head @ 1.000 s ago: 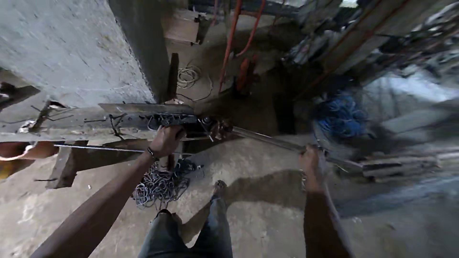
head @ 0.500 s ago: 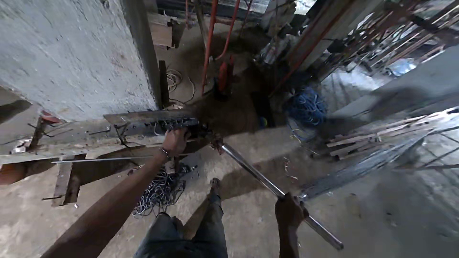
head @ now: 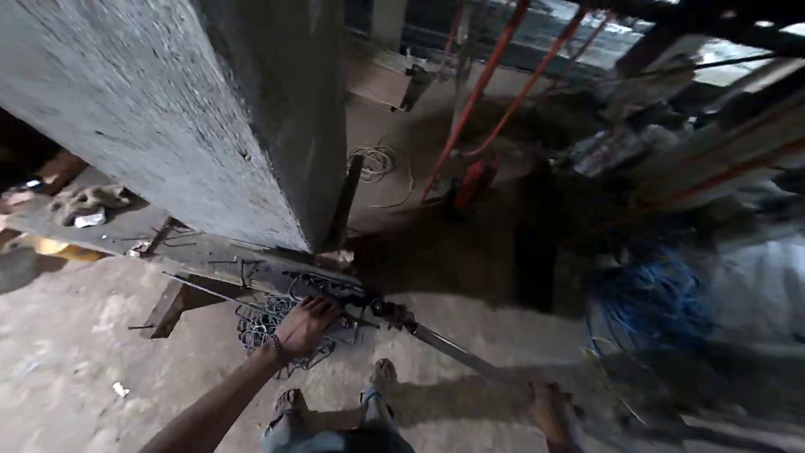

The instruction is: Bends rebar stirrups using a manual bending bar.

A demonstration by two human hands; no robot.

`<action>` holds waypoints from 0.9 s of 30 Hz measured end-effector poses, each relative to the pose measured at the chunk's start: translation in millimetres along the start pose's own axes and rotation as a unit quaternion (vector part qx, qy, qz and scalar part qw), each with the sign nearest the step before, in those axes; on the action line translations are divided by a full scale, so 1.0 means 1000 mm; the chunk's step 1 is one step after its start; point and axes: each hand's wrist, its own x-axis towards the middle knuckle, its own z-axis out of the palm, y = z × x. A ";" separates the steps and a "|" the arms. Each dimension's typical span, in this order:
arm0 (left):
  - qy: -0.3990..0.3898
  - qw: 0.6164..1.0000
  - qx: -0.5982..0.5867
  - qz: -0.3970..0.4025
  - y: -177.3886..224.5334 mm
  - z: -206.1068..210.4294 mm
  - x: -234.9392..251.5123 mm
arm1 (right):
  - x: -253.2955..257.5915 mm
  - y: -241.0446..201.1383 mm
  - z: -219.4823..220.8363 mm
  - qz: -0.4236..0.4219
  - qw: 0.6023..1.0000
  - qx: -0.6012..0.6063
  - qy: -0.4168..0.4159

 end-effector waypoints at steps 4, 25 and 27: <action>0.069 0.997 0.042 0.017 -0.001 -0.009 0.013 | 0.095 -0.073 -0.099 -0.070 0.987 -0.035 0.138; 0.220 0.772 -0.396 -0.446 0.037 0.001 -0.019 | -0.127 -0.348 -0.007 -0.157 0.799 0.574 -0.083; 0.187 0.766 -0.413 -0.456 0.018 0.007 -0.012 | -0.122 -0.365 -0.004 -0.119 0.799 0.583 -0.089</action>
